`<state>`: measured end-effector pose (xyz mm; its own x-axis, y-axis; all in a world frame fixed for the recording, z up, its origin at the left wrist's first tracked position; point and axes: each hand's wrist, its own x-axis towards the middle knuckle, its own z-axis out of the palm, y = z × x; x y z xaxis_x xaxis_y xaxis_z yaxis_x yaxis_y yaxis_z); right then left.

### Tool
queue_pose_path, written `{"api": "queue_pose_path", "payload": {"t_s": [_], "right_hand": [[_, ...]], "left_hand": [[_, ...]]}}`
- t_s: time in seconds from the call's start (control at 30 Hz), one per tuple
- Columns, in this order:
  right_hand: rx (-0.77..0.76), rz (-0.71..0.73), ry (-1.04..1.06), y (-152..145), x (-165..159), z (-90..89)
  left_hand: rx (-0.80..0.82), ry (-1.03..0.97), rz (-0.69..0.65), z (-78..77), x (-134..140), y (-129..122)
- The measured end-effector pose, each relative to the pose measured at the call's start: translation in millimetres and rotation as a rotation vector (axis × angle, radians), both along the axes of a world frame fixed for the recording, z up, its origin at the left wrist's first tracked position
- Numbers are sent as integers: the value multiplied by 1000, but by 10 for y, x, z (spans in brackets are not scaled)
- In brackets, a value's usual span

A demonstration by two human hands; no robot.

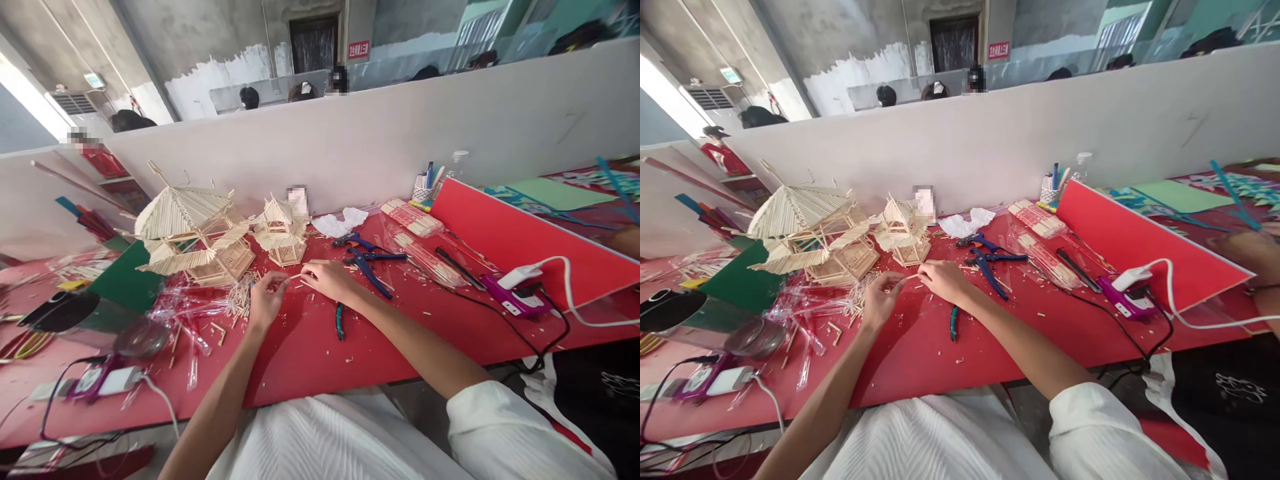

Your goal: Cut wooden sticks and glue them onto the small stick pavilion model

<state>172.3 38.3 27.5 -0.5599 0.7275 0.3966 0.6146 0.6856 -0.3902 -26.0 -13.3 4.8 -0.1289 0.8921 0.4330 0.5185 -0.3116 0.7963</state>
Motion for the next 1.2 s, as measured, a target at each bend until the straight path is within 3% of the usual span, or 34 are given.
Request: {"api": "queue_pose_path", "payload": {"t_s": [0.37,0.63,0.93,1.2], "right_hand": [[99,-7,-244,-49,-36,-10],[133,51,-277,-43,-33,-36],[211,118,-261,-6,7,-98],[115,104,-103,-13,4,-72]], "left_hand": [[-42,248,-95,-44,-43,15],[-61,298,-128,-107,-61,50],[-235,150,-168,-28,-76,31],[-311,-19,-232,-1,-79,10]]}}
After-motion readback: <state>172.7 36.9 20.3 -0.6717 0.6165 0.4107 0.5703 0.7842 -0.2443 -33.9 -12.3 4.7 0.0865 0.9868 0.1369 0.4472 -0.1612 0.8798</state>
